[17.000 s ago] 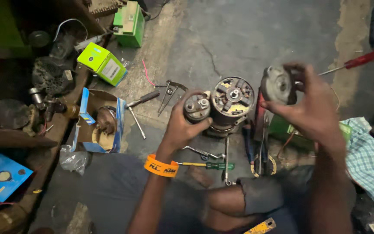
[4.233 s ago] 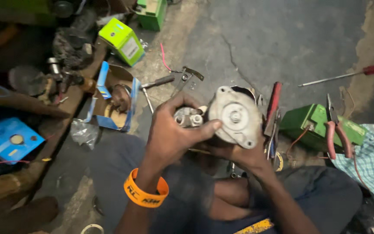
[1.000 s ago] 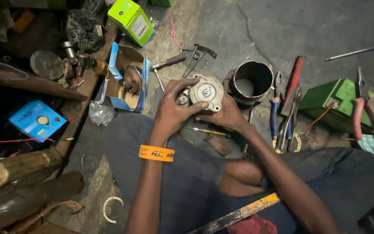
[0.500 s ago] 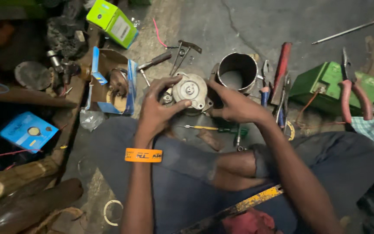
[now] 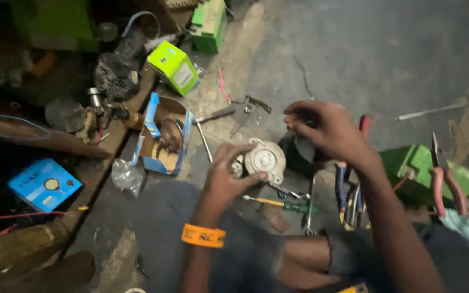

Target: The person disassembles a small electric motor, removes the rotor and internal components, and then reassembles the motor by hand. The person handles the motor housing, rotor, and screws while sitting on the floor in a workshop.

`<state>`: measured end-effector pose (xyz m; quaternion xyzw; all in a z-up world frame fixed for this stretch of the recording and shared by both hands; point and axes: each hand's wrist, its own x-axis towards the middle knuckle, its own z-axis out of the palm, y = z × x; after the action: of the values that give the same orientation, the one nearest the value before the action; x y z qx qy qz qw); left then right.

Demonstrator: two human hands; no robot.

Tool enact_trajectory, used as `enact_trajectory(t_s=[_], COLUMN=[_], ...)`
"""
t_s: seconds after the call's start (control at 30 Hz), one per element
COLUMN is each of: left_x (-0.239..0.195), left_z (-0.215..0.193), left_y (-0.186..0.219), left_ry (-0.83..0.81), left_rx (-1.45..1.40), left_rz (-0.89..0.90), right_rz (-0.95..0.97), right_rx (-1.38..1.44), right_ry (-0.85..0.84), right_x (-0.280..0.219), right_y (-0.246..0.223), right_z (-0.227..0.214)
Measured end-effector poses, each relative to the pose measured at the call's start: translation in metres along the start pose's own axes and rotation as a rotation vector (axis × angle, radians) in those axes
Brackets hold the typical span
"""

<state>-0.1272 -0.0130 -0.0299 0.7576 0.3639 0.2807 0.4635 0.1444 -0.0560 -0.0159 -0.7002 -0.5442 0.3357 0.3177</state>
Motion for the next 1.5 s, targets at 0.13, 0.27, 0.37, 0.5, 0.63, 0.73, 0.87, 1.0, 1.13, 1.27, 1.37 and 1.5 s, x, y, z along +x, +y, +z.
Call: enact_trajectory(t_s=[0.13,0.27,0.37,0.5,0.63,0.73,0.87,1.0,1.13,1.27,1.37,1.5], left_x=[0.003,0.007,0.010,0.015,0.015,0.013,0.008,0.003,0.000,0.000,0.000,0.001], left_z=[-0.011,-0.015,-0.015,-0.012,-0.009,-0.011,-0.014,-0.020,-0.020,-0.017,-0.017,-0.017], left_y=[0.006,0.011,0.011,0.013,0.013,0.010,0.006,0.002,-0.003,-0.005,-0.004,-0.001], left_ry=[-0.009,-0.012,-0.037,-0.031,-0.021,-0.008,0.025,0.006,0.006,0.005,0.016,0.006], left_rx=[0.025,0.064,0.067,0.054,0.044,0.068,-0.051,-0.066,-0.118,-0.101,-0.080,-0.092], left_rz=[-0.030,-0.101,-0.105,-0.128,-0.107,-0.122,-0.017,-0.058,-0.068,-0.088,-0.042,-0.057], right_rz=[-0.151,-0.074,-0.171,-0.232,-0.356,-0.432,-0.457,-0.358,-0.298,-0.243,-0.194,-0.309], right_rx=[-0.398,-0.595,-0.651,-0.849,-0.926,-0.933,-0.965,-0.902,-0.888,-0.925,-0.903,-0.828], right_ry=[-0.295,-0.381,-0.325,-0.382,-0.431,-0.430,-0.409,-0.414,-0.414,-0.453,-0.469,-0.366], right_x=[0.103,0.156,0.178,0.184,0.183,0.188,0.188,0.181,0.176,0.174,0.171,0.170], right_y=[0.029,0.080,0.104,0.121,0.127,0.125,0.121,0.115,0.109,0.100,0.097,0.101], right_z=[0.050,0.096,0.115,0.132,0.146,0.154,0.154,0.151,0.150,0.148,0.147,0.144])
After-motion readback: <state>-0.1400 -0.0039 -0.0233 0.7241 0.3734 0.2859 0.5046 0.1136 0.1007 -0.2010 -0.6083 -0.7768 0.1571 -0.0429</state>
